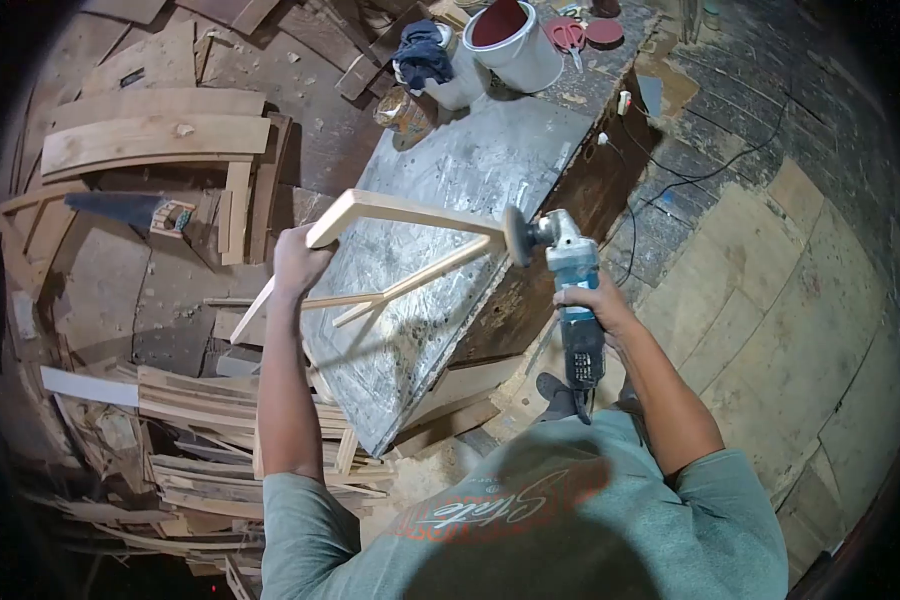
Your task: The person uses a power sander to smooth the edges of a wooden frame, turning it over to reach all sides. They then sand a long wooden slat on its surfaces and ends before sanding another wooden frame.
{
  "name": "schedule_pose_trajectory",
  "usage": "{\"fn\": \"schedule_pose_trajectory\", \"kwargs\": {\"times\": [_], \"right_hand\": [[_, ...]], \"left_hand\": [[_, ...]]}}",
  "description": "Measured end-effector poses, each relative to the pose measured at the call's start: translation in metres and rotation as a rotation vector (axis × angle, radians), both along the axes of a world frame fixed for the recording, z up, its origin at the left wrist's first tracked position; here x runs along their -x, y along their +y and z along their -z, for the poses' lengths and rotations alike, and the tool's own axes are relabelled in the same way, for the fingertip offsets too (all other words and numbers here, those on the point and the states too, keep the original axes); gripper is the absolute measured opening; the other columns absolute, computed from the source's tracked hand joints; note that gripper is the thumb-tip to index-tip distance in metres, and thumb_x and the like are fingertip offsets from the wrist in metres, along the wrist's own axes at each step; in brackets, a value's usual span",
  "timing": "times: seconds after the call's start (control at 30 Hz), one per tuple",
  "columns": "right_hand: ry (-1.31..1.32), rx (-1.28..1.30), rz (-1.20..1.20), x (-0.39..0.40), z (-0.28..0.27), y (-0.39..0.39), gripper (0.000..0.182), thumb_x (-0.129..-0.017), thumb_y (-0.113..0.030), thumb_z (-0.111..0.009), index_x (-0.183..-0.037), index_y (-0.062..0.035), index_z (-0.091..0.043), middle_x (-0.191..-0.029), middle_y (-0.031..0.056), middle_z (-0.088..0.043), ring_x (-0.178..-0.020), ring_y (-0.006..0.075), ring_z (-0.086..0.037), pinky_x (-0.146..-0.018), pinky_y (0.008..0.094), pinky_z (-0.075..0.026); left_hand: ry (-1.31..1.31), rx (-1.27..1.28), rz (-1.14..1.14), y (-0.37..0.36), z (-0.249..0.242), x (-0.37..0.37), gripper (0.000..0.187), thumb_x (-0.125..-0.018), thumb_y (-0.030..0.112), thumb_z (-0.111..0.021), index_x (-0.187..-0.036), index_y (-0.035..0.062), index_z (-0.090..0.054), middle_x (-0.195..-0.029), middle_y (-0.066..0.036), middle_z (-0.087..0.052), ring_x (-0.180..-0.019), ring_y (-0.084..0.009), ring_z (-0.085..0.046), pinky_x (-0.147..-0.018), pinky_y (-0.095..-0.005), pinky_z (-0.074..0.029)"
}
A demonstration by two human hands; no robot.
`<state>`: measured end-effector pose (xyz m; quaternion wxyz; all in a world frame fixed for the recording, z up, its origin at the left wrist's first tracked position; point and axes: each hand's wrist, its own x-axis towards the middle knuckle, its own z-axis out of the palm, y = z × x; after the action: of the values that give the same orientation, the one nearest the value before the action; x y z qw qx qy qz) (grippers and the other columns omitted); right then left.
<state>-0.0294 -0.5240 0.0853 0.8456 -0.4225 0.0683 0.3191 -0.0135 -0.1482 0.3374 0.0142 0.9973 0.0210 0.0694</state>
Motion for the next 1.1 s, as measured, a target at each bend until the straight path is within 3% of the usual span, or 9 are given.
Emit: {"fn": "schedule_pose_trajectory", "kwargs": {"times": [0.27, 0.5, 0.6, 0.73, 0.83, 1.1], "right_hand": [[0.012, 0.019, -0.004, -0.011, -0.001, -0.008, 0.029, -0.073, -0.010, -0.075, -0.096, -0.0013, -0.060, -0.079, 0.0085, -0.066, -0.067, 0.0191, -0.068, -0.062, 0.0325, -0.058], [-0.022, 0.026, -0.072, -0.019, 0.006, 0.021, 0.051, -0.068, -0.006, -0.079, -0.112, -0.0026, -0.054, -0.090, 0.0093, -0.062, -0.067, 0.0206, -0.067, -0.063, 0.0352, -0.059], [-0.084, 0.043, -0.101, -0.023, -0.007, 0.030, 0.052, -0.068, -0.005, -0.078, -0.114, -0.0018, -0.054, -0.089, 0.0085, -0.061, -0.070, 0.0199, -0.067, -0.063, 0.0355, -0.060], [-0.267, 0.149, -0.132, -0.034, -0.014, 0.040, 0.059, -0.065, -0.015, -0.084, -0.117, -0.0026, -0.058, -0.098, 0.0073, -0.064, -0.085, 0.0174, -0.063, -0.077, 0.0324, -0.054], [-0.369, 0.156, -0.103, -0.035, -0.036, 0.044, 0.060, -0.065, -0.012, -0.081, -0.119, -0.0033, -0.057, -0.095, 0.0048, -0.062, -0.081, 0.0153, -0.062, -0.074, 0.0312, -0.052], [-0.522, 0.141, -0.114, -0.059, -0.086, 0.055, 0.067, -0.063, -0.013, -0.084, -0.122, -0.0021, -0.055, -0.100, 0.0046, -0.063, -0.087, 0.0144, -0.060, -0.078, 0.0301, -0.050]], "left_hand": [[0.009, -0.056, -0.042, -0.009, 0.015, -0.006, 0.023, -0.075, 0.029, -0.073, -0.089, 0.0115, -0.076, -0.077, -0.019, -0.070, -0.076, -0.0378, -0.068, -0.075, -0.0460, -0.054], [0.048, -0.047, -0.069, -0.014, 0.012, -0.003, 0.024, -0.075, 0.029, -0.073, -0.092, 0.0121, -0.077, -0.080, -0.019, -0.070, -0.079, -0.0381, -0.068, -0.075, -0.0462, -0.054], [0.042, -0.053, -0.075, -0.014, 0.013, -0.002, 0.024, -0.075, 0.029, -0.072, -0.092, 0.0120, -0.077, -0.080, -0.019, -0.070, -0.079, -0.0382, -0.068, -0.076, -0.0462, -0.054], [0.050, -0.057, -0.075, -0.012, 0.014, -0.004, 0.025, -0.076, 0.030, -0.072, -0.092, 0.0119, -0.077, -0.080, -0.019, -0.070, -0.079, -0.0379, -0.069, -0.075, -0.0458, -0.054], [0.039, -0.061, -0.062, -0.011, 0.014, -0.007, 0.026, -0.075, 0.030, -0.072, -0.092, 0.0117, -0.077, -0.080, -0.020, -0.070, -0.078, -0.0376, -0.069, -0.075, -0.0453, -0.054], [0.025, -0.058, -0.051, -0.014, 0.011, -0.008, 0.026, -0.075, 0.030, -0.072, -0.092, 0.0116, -0.077, -0.079, -0.019, -0.070, -0.077, -0.0372, -0.069, -0.075, -0.0450, -0.054]]}}
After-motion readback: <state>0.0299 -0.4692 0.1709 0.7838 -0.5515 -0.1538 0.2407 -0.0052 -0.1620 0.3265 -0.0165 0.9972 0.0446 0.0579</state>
